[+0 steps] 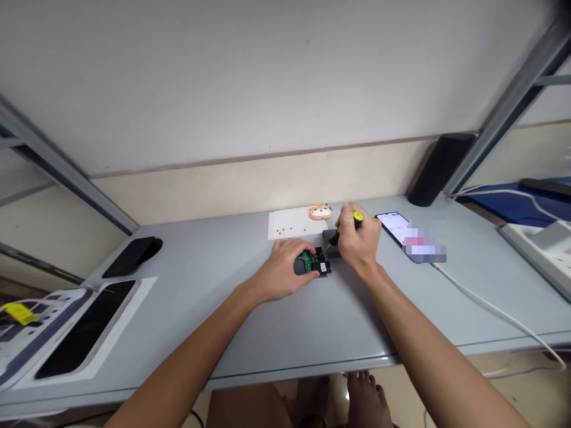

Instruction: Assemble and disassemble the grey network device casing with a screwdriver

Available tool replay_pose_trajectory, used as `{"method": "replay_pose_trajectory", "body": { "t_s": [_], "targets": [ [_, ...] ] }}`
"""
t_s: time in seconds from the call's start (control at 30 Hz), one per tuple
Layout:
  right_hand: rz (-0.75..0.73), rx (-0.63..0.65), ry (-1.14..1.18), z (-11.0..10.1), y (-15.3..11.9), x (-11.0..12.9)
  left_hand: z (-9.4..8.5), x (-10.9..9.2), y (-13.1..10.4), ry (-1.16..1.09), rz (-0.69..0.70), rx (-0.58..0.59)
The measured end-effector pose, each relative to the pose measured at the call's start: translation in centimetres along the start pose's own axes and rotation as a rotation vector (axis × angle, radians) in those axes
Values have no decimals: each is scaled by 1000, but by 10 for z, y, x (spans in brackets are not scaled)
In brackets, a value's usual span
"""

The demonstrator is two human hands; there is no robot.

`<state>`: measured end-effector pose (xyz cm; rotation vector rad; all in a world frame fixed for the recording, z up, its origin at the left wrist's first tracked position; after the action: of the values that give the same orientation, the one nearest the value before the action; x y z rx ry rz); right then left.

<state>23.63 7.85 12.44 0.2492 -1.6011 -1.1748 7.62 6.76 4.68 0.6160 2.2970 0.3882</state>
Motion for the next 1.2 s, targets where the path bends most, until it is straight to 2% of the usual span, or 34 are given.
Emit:
{"method": "replay_pose_trajectory", "body": {
  "t_s": [0.5, 1.2],
  "targets": [
    [67, 13, -39, 0, -2, -10, 3, 2, -3, -35, 8, 51],
    [92, 72, -63, 6, -2, -12, 1, -1, -3, -11, -9, 60]
  ]
}}
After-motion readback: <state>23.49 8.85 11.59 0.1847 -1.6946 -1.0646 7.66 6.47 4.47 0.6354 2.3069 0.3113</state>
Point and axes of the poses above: each hand's wrist, its own y-axis towards the middle knuckle, its own z-axis out of the palm, x = y × z, the point moved 9 cm from there along y, towards the middle knuckle, and after that the axes turned 12 degrees about -x, right-handed, at the moved point
